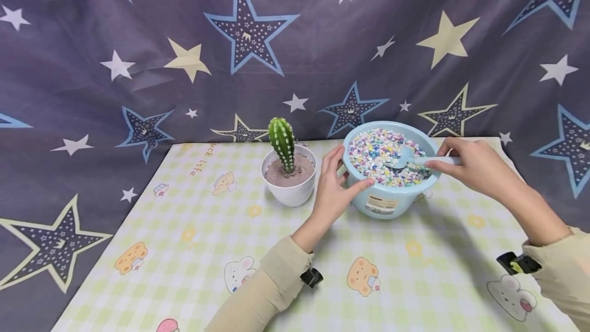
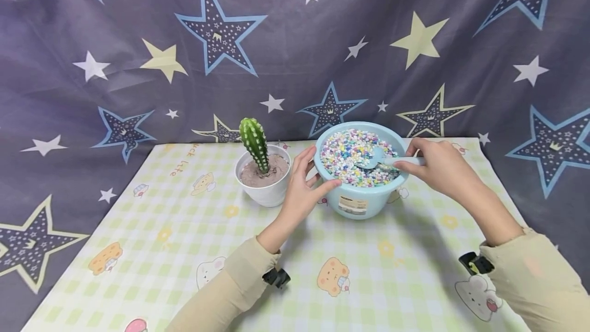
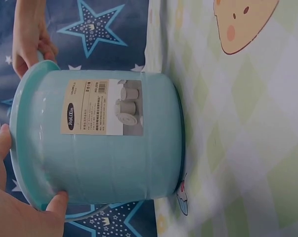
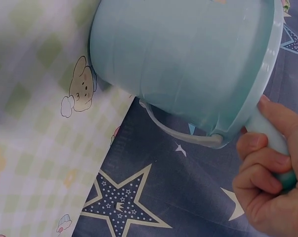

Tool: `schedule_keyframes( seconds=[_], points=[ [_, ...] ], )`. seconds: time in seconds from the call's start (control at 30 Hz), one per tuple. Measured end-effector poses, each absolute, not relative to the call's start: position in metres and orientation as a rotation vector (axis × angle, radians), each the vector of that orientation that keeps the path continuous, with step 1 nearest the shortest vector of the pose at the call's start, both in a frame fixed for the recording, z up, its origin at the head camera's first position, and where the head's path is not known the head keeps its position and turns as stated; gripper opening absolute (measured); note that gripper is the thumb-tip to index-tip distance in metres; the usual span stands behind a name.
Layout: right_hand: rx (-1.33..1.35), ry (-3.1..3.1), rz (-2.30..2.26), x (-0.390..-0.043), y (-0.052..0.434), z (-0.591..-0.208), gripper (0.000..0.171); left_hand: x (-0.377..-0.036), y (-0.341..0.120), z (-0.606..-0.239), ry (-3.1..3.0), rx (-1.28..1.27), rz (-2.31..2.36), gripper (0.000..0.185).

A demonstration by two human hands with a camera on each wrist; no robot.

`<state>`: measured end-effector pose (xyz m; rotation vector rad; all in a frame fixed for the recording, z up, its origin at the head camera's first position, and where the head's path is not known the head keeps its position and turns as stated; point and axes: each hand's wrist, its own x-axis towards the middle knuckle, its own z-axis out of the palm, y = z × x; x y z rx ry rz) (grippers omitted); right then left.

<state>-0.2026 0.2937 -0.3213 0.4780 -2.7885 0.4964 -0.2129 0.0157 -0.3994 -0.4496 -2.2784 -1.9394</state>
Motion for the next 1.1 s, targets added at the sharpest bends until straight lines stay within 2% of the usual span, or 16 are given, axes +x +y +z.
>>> schedule_keyframes(
  seconds=[1.1],
  points=[
    [0.426,-2.736,0.634,-0.2007,0.3002,-0.3291,0.023,-0.2135,0.0155,-0.3989,-2.275,-0.435,-1.954,0.095]
  ],
)
